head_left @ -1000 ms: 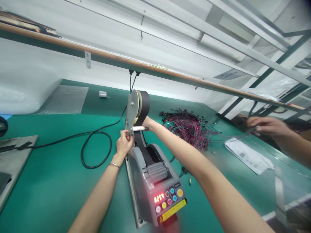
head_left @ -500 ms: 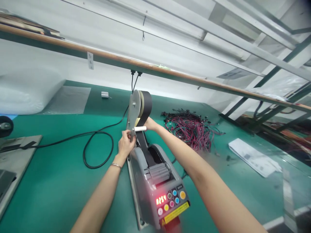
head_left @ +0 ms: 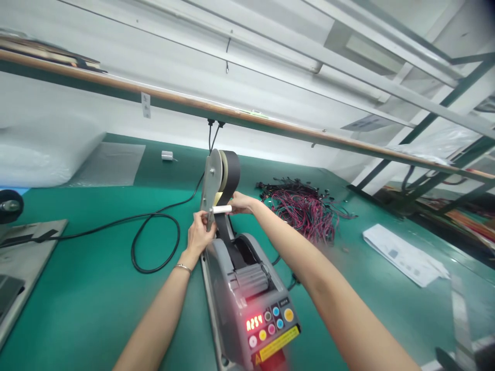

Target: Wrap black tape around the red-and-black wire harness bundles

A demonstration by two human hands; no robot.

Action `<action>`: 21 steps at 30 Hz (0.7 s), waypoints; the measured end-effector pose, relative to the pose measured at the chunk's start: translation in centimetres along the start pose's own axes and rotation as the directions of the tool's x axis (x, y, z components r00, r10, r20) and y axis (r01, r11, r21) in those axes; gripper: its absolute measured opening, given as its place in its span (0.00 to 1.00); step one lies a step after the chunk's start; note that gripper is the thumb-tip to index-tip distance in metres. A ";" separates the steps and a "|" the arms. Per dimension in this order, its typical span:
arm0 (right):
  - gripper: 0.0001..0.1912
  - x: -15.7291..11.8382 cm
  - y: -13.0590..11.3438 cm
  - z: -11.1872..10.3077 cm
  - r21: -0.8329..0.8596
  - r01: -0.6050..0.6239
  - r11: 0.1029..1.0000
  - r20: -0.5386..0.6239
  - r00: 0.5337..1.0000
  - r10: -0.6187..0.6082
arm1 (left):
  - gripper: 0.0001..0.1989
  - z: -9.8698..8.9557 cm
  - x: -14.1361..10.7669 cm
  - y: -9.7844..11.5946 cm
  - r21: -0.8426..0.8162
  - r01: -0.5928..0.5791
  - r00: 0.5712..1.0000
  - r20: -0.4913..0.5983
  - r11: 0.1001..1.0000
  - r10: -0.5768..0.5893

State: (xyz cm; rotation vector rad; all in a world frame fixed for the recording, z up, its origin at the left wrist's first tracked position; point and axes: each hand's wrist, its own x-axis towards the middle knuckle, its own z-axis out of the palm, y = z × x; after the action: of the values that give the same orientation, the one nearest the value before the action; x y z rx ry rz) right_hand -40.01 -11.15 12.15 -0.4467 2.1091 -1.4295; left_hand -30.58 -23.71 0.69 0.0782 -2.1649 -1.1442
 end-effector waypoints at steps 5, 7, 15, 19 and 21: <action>0.15 -1.0 -2.0 -1.4 -0.163 -0.094 0.982 0.092 0.990 0.110 | 0.18 0.1 0.0 -0.2 0.007 -0.005 1.000 0.001 1.000 0.005; 0.17 -1.4 -2.9 -1.6 -0.237 -0.105 0.966 0.098 0.986 0.132 | 0.19 0.0 0.0 -0.2 0.011 -0.007 1.000 0.002 1.000 0.007; 0.21 -7.1 -4.3 -1.0 -0.432 0.045 0.901 -0.078 0.993 -0.087 | 0.22 0.0 0.3 -0.2 0.009 -0.011 1.000 0.008 1.000 0.011; 0.19 -18.0 -1.6 -0.6 -0.270 0.274 0.923 -0.049 0.953 -0.297 | 0.23 -0.8 0.3 -0.7 -0.071 -0.028 0.998 0.045 0.997 0.031; 0.20 -24.7 1.0 0.0 -0.092 0.254 0.963 -0.116 0.958 -0.264 | 0.24 -1.2 0.3 -0.5 -0.114 -0.032 0.997 0.061 0.993 0.039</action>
State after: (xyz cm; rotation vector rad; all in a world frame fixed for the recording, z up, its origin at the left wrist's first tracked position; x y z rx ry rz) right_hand -20.31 2.88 17.45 -0.7017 2.2793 -1.5621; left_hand -30.21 -24.97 0.91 -0.0474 -2.1428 -1.2619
